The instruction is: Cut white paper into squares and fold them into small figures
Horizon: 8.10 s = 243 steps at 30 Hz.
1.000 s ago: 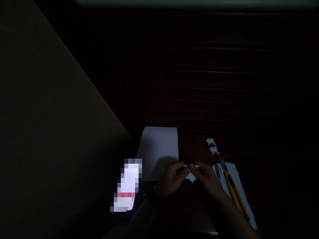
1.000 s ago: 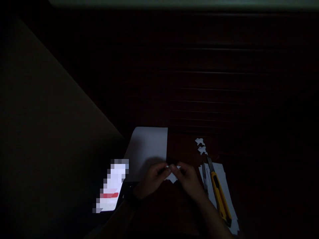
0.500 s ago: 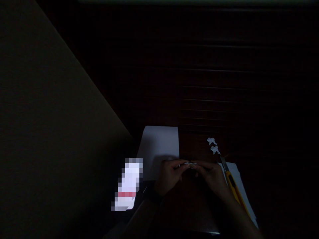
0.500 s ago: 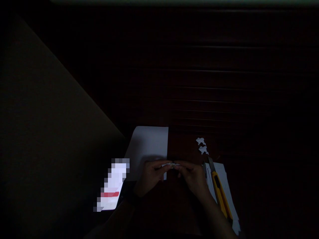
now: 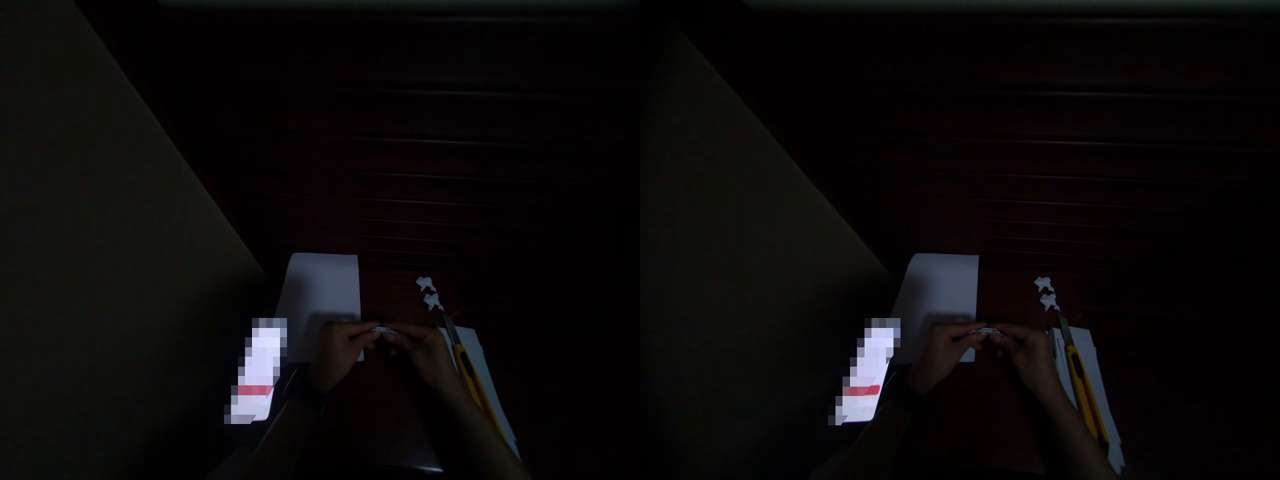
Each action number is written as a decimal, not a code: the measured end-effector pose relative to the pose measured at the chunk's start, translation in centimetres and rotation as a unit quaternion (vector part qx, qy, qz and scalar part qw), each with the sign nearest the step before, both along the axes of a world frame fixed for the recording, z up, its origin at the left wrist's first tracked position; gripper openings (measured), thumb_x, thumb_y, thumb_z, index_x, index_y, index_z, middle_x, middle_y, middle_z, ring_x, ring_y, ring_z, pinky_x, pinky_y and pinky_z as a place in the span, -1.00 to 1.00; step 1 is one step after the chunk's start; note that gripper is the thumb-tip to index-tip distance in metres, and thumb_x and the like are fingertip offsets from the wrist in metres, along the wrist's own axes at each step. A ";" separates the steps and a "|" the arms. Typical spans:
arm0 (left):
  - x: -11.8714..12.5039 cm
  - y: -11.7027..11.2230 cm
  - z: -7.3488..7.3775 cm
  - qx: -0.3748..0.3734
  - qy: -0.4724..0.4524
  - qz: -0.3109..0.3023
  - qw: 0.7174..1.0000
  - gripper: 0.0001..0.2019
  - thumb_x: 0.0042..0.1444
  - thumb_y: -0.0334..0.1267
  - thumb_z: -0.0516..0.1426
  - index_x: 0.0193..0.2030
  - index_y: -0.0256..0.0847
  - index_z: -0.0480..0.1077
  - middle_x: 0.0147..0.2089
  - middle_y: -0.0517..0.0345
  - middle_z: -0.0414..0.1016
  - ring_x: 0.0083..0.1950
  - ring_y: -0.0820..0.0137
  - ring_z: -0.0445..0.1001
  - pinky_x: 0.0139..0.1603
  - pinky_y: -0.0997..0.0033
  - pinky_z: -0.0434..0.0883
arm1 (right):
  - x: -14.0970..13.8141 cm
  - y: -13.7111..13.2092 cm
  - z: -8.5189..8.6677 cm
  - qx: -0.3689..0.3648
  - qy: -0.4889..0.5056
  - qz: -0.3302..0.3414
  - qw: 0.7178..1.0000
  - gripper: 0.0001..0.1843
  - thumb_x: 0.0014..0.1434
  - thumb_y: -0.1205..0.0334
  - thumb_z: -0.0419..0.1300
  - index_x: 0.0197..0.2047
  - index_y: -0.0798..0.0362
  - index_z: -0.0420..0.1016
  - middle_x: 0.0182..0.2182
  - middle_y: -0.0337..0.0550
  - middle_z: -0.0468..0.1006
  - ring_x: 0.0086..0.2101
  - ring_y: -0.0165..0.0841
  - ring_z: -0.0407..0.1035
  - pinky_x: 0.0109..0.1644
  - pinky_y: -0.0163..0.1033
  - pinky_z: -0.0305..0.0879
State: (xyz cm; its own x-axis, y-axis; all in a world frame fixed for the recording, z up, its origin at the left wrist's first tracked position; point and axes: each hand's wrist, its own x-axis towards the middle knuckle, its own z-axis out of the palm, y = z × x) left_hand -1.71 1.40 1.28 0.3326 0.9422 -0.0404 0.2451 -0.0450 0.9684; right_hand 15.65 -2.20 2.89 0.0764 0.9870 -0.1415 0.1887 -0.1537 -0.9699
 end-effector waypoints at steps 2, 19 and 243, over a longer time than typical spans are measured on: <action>0.0 0.0 0.2 0.003 0.007 0.001 1.000 -0.69 0.05 -0.10 0.12 -0.09 -0.13 0.48 -0.35 0.10 0.58 -0.33 0.32 0.50 -0.36 0.43 0.40 | 0.0 0.0 -0.1 0.009 -0.001 0.001 1.000 -0.71 0.03 0.10 0.20 -0.20 0.05 0.56 -0.37 -0.10 0.60 -0.38 -0.23 0.45 -0.29 -0.15 0.35; 1.0 -0.1 0.2 -0.072 -0.188 0.031 0.979 -0.69 -0.06 -0.22 0.23 -0.16 -0.25 0.33 -0.34 0.10 0.50 -0.35 0.36 0.50 -0.39 0.42 0.47 | -1.0 0.0 0.0 0.055 0.117 -0.047 0.990 -0.59 -0.03 0.12 0.28 -0.10 0.00 0.37 -0.32 -0.12 0.55 -0.29 -0.26 0.44 -0.23 -0.17 0.36; 1.9 -13.4 -4.2 0.323 0.393 -0.077 0.858 -0.55 0.14 -0.16 -0.06 0.13 -0.29 0.25 0.19 -0.01 0.24 0.26 0.13 0.04 0.20 -0.01 0.02 | -2.1 -4.0 -5.6 0.163 -0.297 -0.045 0.940 -0.74 0.22 0.13 0.02 -0.48 0.03 0.26 -0.54 -0.23 0.35 -0.50 -0.38 0.25 -0.41 -0.27 0.12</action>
State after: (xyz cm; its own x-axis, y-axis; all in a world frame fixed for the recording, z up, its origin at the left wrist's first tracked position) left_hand 0.23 -12.00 -2.93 0.5633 0.8006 0.2043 0.7544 -0.5992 0.2682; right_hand 13.52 -6.24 -2.74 0.1309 0.9564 0.2611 0.7118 0.0926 -0.6962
